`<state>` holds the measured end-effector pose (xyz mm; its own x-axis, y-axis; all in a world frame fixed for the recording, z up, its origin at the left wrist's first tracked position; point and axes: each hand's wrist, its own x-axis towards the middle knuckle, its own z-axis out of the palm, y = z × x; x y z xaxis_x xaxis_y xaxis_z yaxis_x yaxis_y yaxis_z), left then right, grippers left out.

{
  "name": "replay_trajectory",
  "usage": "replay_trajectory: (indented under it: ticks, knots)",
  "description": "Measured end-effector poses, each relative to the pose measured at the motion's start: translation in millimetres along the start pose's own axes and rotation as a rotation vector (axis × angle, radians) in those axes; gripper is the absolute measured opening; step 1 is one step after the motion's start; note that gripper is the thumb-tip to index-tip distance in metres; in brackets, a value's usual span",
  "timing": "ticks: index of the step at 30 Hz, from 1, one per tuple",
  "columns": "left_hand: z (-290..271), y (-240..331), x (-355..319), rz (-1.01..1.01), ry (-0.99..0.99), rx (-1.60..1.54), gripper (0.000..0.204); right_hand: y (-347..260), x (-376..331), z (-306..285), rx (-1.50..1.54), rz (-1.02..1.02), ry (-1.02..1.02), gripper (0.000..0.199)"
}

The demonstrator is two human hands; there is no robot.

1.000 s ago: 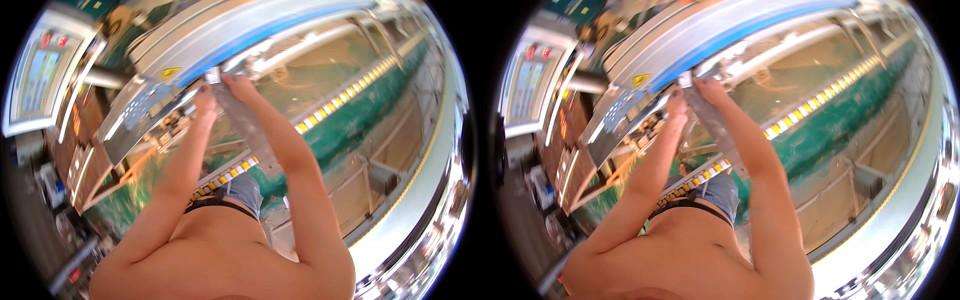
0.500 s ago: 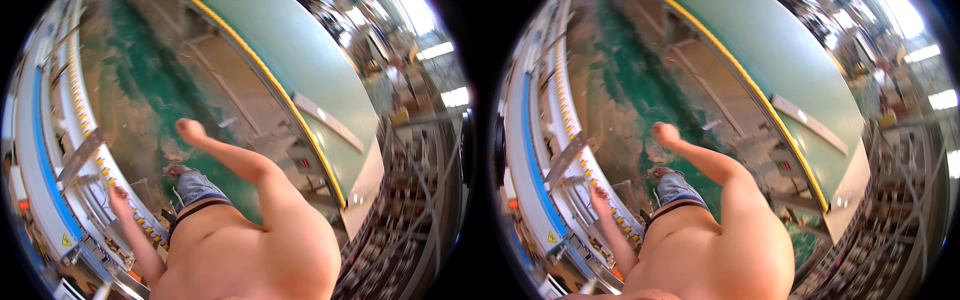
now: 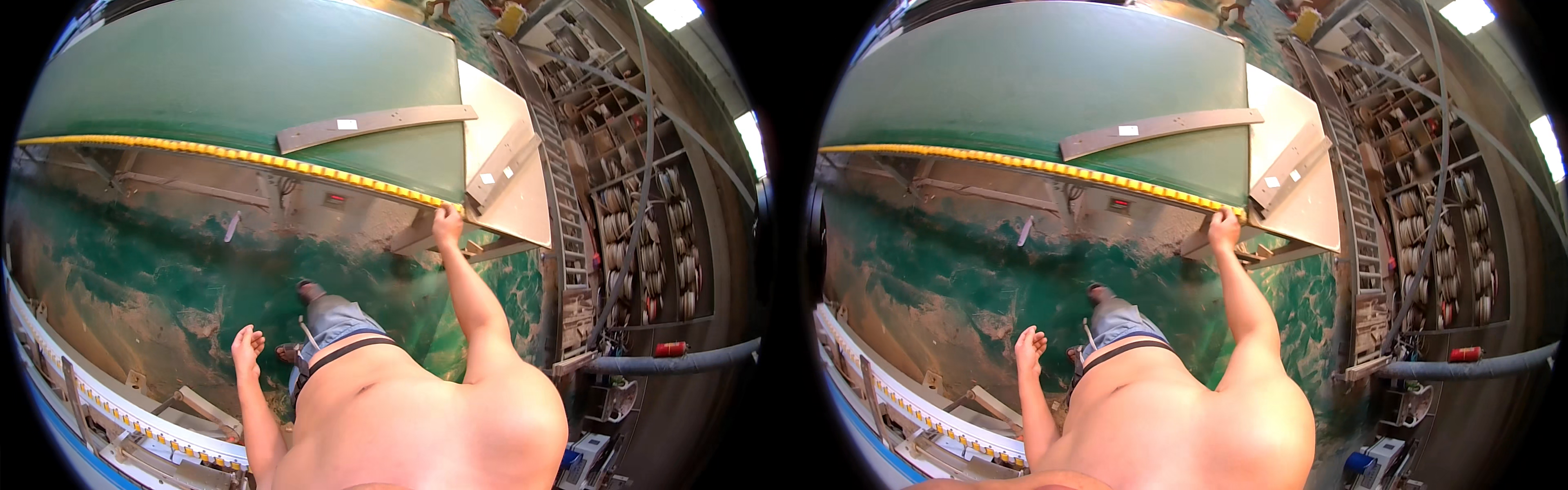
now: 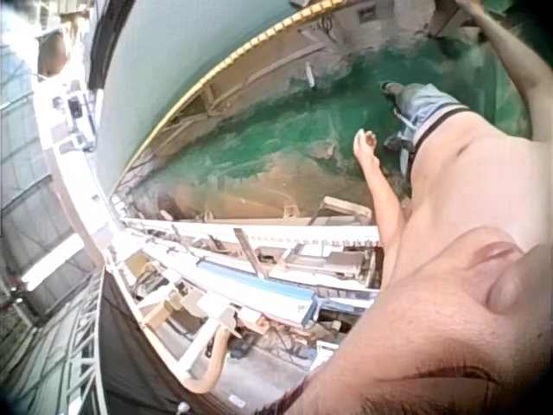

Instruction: The person picks up wood panels from a table, places them into a machinery slot for processing, and then uses a utility knife to trim the edges of the panels after retrieving them.

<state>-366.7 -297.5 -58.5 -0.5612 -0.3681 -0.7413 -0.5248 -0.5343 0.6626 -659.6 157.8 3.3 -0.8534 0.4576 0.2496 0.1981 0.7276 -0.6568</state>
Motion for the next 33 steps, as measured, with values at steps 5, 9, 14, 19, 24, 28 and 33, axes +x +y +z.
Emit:
replay_trajectory:
  ticks: [5,9,14,19,24,28,33]
  knots:
    - [67,2,-2,0.056,0.097,0.140,0.022,93,114,-22,-0.269,0.201,0.143,0.029]
    - [178,26,-1,0.419,0.086,0.336,0.021,169,182,-27,-0.364,0.090,0.052,0.040]
    - [381,87,-9,0.859,-0.103,0.891,0.023,229,161,-49,-0.410,-0.324,-0.173,0.036]
    - [484,101,49,1.219,-0.040,1.441,0.052,250,98,-121,-0.320,-0.119,-0.075,0.031]
    - [516,93,72,1.325,-0.099,1.593,0.069,273,54,-156,-0.239,0.115,0.021,0.048]
    - [550,77,50,1.338,-0.195,1.607,0.068,275,75,-146,-0.402,0.261,0.121,0.074]
    - [621,12,11,1.312,-0.228,1.623,0.074,309,91,-145,-0.367,0.403,0.247,0.078]
